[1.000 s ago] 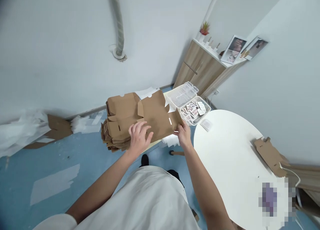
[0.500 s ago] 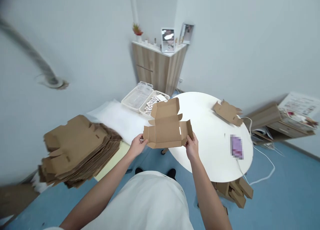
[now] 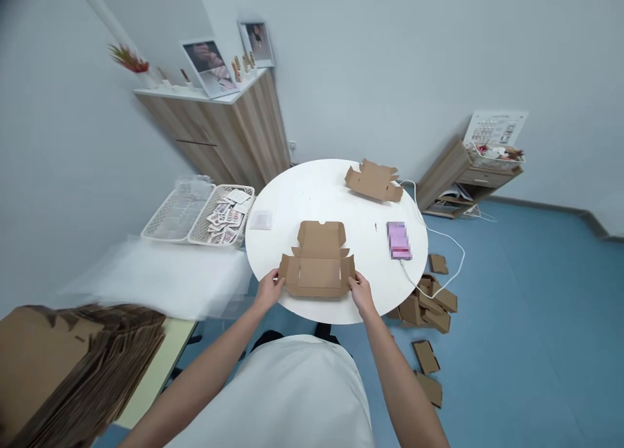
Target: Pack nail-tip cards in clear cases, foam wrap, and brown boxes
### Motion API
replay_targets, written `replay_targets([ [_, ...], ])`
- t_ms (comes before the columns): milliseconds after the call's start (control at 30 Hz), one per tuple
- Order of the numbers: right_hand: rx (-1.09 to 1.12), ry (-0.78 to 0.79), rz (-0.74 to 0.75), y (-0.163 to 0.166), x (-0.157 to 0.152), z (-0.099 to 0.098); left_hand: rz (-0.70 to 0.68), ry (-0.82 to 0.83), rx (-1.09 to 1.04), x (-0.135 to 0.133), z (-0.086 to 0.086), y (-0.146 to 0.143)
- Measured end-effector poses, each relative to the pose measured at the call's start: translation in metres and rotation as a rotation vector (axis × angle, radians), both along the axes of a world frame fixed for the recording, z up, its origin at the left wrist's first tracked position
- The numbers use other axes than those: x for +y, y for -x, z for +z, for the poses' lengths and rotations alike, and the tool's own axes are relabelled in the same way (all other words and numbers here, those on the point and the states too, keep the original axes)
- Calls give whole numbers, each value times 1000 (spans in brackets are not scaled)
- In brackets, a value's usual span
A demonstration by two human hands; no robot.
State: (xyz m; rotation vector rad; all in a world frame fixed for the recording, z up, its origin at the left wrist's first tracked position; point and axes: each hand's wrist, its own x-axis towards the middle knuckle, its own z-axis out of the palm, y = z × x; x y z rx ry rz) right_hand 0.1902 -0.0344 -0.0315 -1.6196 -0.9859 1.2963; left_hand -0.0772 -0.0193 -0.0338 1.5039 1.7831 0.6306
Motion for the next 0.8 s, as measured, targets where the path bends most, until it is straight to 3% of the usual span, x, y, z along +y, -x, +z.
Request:
replay_targets([
  [133,-139,22,20,-11,2,-20,51,43,40,6,-5,-14],
  [233,-275,50,23,-15,3,-28,47,-56,204,1,-2,-17],
  [300,-418,24,-3,-18,8,-26,-68,-163,352,-7,2,-19],
  [400,-552,-53,21,-22,29,-18,-356,-215,512,-14,9,-24],
  [467,-557,-59,102,-23,52,-13,-503,-198,570,-13,10,-29],
  [567,-472,7,177,-21,91,-12,-613,-210,599,-6,4,-34],
  [700,-286,117,161,-13,126,-22,-642,-235,596,4,-14,-34],
  [800,-323,158,178,-5,134,-28,-644,-208,581,9,-24,-28],
])
